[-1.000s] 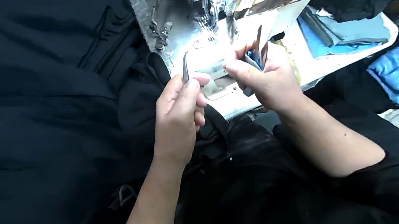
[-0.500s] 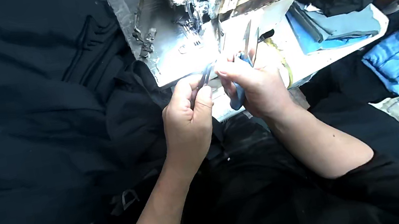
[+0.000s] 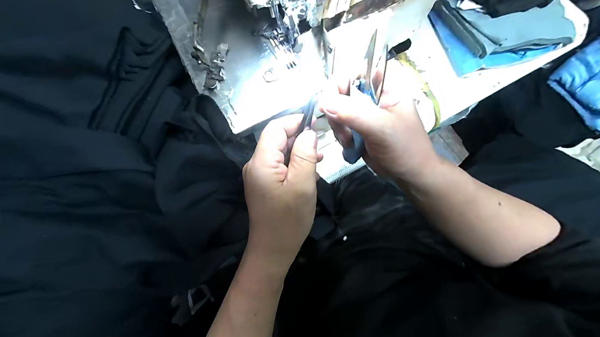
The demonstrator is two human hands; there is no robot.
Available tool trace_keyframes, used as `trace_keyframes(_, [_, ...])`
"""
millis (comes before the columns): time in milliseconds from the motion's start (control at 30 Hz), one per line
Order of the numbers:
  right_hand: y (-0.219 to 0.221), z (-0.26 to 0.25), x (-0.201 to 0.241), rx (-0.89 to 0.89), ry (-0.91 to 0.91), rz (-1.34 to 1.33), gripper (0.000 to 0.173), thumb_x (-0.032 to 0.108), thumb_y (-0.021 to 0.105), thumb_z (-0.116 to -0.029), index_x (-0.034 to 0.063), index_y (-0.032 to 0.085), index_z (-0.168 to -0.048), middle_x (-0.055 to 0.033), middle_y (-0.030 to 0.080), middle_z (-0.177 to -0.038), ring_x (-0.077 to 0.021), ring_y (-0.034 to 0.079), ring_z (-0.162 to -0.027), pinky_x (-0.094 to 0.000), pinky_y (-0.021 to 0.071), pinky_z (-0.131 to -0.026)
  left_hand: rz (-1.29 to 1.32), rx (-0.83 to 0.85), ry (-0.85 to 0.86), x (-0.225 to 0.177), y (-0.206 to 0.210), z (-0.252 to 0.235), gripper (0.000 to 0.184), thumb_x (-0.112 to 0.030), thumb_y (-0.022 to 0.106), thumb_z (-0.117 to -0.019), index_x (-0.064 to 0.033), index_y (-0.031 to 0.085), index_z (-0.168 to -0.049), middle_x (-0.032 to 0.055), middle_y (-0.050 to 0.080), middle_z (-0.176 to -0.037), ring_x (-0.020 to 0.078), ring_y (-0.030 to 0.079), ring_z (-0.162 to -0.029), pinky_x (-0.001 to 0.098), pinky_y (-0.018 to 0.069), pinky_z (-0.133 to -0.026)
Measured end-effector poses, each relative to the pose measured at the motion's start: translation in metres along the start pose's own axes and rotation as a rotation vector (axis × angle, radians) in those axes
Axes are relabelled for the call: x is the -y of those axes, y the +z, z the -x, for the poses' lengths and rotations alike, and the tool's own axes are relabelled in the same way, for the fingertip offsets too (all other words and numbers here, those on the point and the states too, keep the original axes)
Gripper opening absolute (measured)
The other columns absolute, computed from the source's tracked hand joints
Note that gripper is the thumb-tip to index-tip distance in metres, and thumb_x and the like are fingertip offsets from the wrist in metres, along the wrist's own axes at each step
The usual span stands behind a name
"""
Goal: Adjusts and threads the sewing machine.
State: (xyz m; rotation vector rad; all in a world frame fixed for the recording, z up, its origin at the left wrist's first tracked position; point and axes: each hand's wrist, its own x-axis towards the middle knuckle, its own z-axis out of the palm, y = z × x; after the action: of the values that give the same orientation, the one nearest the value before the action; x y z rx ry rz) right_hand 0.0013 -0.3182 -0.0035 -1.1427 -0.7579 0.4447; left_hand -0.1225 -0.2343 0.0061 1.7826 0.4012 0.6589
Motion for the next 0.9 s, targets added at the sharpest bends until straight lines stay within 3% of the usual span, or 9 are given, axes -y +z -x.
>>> trace_keyframes(400, [0.000,0.000,-0.004,0.013,-0.016,0.006,0.016,0.000,0.055,-0.0941,0.0154,0.055,-0.088,0.0109,0.055,-0.070,0.0036,0.047,-0.055,-0.0135,0.0408,-0.050,0.015,-0.019,0.010,-0.001,0.000,-0.001,0.015,-0.007,0.050,-0.1056,-0.0038,0.063,-0.110,-0.0053,0.062,-0.076,-0.0023,0.057,-0.058,0.0101,0.0477,-0.052])
trace_keyframes(600, [-0.005,0.001,-0.006,0.023,-0.008,-0.022,0.018,0.000,0.053,-0.0944,0.0083,0.059,-0.110,0.0107,0.063,-0.082,0.0040,0.051,-0.057,-0.0128,0.0457,-0.052,0.029,-0.019,-0.077,-0.006,-0.007,-0.008,0.014,-0.005,0.051,-0.1042,-0.0046,0.064,-0.106,-0.0066,0.064,-0.072,-0.0019,0.057,-0.055,0.0111,0.0478,-0.049])
trace_keyframes(700, [-0.008,-0.002,-0.006,0.070,0.025,-0.065,0.030,0.000,0.053,-0.0947,0.0021,0.056,-0.124,0.0097,0.059,-0.077,0.0031,0.049,-0.054,-0.0128,0.0431,-0.049,0.000,0.006,-0.091,-0.011,-0.013,-0.014,0.013,-0.005,0.051,-0.1040,-0.0065,0.064,-0.106,-0.0086,0.064,-0.072,-0.0031,0.057,-0.055,0.0104,0.0479,-0.049])
trace_keyframes(767, [-0.006,-0.003,-0.003,0.086,0.043,-0.117,0.039,-0.001,0.050,-0.0952,-0.0013,0.051,-0.134,0.0051,0.066,-0.083,0.0021,0.050,-0.054,-0.0129,0.0432,-0.047,-0.019,0.042,-0.072,-0.016,-0.017,-0.017,0.013,-0.006,0.051,-0.1040,-0.0076,0.064,-0.104,-0.0091,0.064,-0.071,-0.0030,0.057,-0.054,0.0103,0.0473,-0.048])
trace_keyframes(833, [-0.004,-0.005,-0.002,0.103,0.049,-0.190,0.044,-0.002,0.048,-0.0936,-0.0021,0.047,-0.137,0.0013,0.069,-0.094,0.0015,0.052,-0.055,-0.0136,0.0445,-0.047,0.009,0.078,-0.044,-0.020,-0.022,-0.022,0.014,-0.004,0.052,-0.1027,-0.0076,0.065,-0.104,-0.0089,0.065,-0.070,-0.0025,0.058,-0.054,0.0113,0.0484,-0.048])
trace_keyframes(900, [0.002,-0.005,-0.004,0.078,0.042,-0.230,0.043,-0.001,0.048,-0.0924,-0.0025,0.048,-0.136,0.0042,0.067,-0.092,0.0022,0.051,-0.056,-0.0139,0.0461,-0.049,0.010,0.094,-0.046,-0.023,-0.026,-0.028,0.015,-0.004,0.052,-0.1021,-0.0081,0.066,-0.103,-0.0090,0.065,-0.069,-0.0017,0.058,-0.052,0.0123,0.0494,-0.047])
